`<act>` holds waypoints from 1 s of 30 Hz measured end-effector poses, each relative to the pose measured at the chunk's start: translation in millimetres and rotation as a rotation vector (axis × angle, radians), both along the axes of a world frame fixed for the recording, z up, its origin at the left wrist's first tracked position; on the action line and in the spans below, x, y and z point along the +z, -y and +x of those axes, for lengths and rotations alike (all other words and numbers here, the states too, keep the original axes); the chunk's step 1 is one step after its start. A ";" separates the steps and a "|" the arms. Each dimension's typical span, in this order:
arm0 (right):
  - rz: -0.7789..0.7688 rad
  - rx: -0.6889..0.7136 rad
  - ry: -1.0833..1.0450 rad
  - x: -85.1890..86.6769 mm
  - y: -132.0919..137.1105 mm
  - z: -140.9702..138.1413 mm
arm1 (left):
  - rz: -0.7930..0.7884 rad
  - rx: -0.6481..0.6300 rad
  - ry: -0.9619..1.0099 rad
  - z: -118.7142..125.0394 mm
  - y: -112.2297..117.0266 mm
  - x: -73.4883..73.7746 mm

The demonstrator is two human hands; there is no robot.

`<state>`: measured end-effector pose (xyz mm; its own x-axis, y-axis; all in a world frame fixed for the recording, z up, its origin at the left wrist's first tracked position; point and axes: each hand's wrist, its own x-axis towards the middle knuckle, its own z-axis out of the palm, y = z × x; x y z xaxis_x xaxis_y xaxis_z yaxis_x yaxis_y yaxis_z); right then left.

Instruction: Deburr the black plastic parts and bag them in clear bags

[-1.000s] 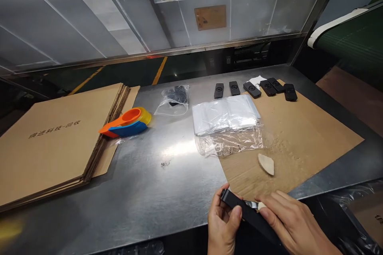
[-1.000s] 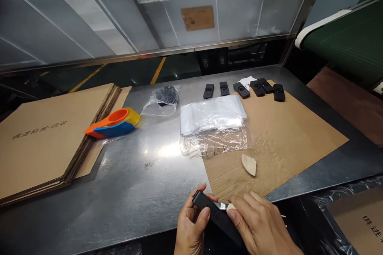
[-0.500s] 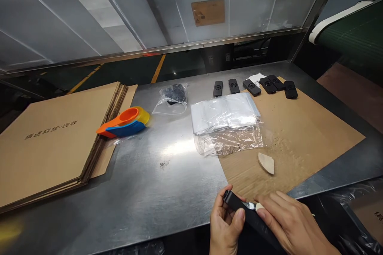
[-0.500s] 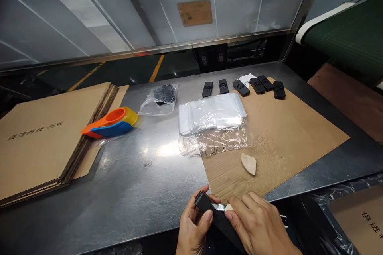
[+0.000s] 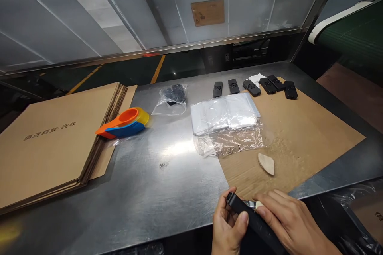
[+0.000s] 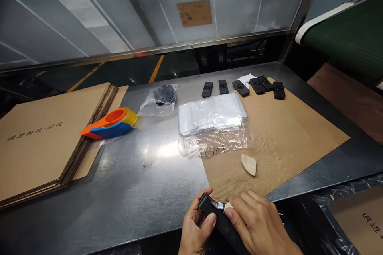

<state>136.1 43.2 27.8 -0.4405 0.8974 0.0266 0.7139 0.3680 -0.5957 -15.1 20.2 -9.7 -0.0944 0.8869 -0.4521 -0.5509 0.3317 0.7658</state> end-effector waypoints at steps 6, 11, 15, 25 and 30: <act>0.080 0.024 0.039 0.2 1.5 -1.9 | 0.003 -0.010 -0.003 -1.1 1.5 -4.2; 0.058 0.015 0.062 -6.1 2.3 -1.0 | 0.001 -0.031 -0.004 -0.8 2.7 -5.6; -0.047 -0.080 0.098 -15.3 0.3 1.5 | 0.055 -0.056 -0.048 -0.3 3.2 -7.6; 0.170 -0.675 0.293 -74.2 -60.5 86.4 | 0.459 0.085 -0.843 -18.0 -35.2 -7.7; 0.419 -0.738 0.367 -85.5 -87.2 100.8 | 0.709 -0.235 -1.433 0.2 -70.8 -16.0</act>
